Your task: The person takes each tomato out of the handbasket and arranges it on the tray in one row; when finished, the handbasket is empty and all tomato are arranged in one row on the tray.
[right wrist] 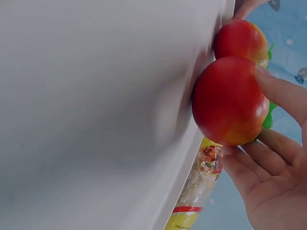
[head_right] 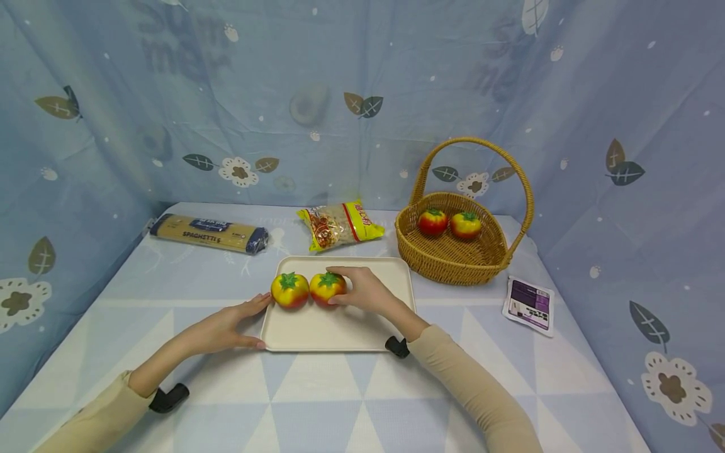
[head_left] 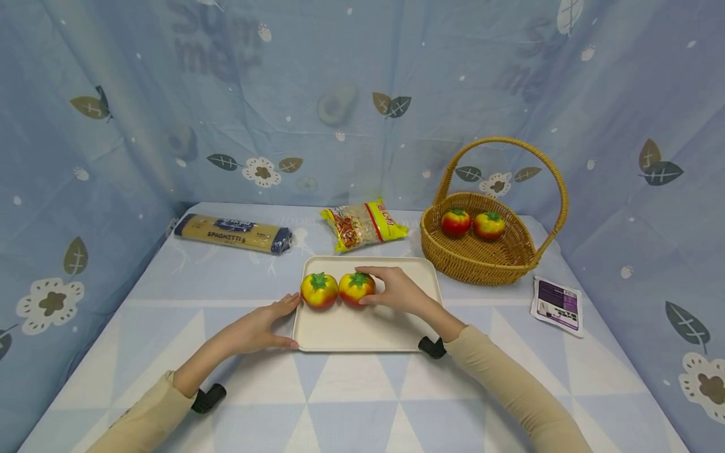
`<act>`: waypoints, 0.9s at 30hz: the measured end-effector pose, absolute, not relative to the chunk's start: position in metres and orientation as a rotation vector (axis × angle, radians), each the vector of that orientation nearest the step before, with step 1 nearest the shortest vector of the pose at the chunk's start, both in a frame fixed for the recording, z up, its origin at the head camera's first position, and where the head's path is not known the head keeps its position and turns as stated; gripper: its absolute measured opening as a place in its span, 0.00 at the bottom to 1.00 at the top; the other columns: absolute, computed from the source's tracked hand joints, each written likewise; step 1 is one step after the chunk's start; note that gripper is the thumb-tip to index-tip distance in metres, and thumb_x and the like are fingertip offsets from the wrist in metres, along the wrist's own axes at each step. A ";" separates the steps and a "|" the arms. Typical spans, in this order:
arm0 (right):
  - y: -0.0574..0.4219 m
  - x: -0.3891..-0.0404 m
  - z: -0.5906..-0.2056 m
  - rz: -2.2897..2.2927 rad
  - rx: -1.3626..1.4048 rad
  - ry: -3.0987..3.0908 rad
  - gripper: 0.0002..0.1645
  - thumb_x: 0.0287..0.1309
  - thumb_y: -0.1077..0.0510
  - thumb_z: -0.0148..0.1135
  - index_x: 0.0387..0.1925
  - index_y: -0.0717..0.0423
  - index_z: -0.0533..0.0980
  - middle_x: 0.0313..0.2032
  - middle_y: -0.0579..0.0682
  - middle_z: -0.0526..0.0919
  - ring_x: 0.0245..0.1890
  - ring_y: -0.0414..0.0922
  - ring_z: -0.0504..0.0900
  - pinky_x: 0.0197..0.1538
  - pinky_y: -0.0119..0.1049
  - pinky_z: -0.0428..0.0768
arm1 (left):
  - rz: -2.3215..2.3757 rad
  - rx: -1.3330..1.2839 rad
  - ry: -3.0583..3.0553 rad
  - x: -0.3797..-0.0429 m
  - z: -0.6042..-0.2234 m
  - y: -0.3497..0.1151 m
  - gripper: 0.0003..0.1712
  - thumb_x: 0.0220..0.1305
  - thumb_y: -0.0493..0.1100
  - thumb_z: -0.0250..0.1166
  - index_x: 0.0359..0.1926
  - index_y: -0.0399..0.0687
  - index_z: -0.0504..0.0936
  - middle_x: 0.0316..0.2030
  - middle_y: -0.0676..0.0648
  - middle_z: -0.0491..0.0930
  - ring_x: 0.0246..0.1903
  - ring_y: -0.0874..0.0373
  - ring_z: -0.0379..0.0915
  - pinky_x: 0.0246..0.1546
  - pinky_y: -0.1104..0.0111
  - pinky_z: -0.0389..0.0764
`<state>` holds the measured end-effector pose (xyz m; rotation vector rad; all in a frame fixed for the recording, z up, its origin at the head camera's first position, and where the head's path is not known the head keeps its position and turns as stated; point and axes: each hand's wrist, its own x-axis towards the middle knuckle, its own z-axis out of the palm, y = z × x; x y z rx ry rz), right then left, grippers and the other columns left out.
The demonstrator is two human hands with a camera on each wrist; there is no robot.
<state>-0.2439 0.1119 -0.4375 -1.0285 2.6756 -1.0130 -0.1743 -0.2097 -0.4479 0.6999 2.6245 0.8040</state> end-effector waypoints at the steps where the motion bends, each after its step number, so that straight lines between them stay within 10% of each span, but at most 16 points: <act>1: 0.112 -0.244 -0.437 -1.008 -1.029 2.679 0.40 0.51 0.53 0.74 0.64 0.59 0.71 0.61 0.54 0.75 0.62 0.50 0.72 0.64 0.44 0.70 | 0.806 0.697 2.622 -0.174 -0.448 -0.210 0.57 0.50 0.58 0.73 0.72 0.35 0.56 0.71 0.34 0.51 0.70 0.37 0.47 0.67 0.44 0.54; 27: 0.126 -0.240 -0.429 -1.019 -0.996 2.795 0.40 0.52 0.48 0.72 0.65 0.55 0.70 0.62 0.52 0.74 0.63 0.51 0.71 0.64 0.46 0.70 | 0.803 0.707 2.629 -0.175 -0.450 -0.210 0.58 0.49 0.59 0.73 0.72 0.35 0.57 0.71 0.35 0.51 0.70 0.38 0.48 0.67 0.44 0.55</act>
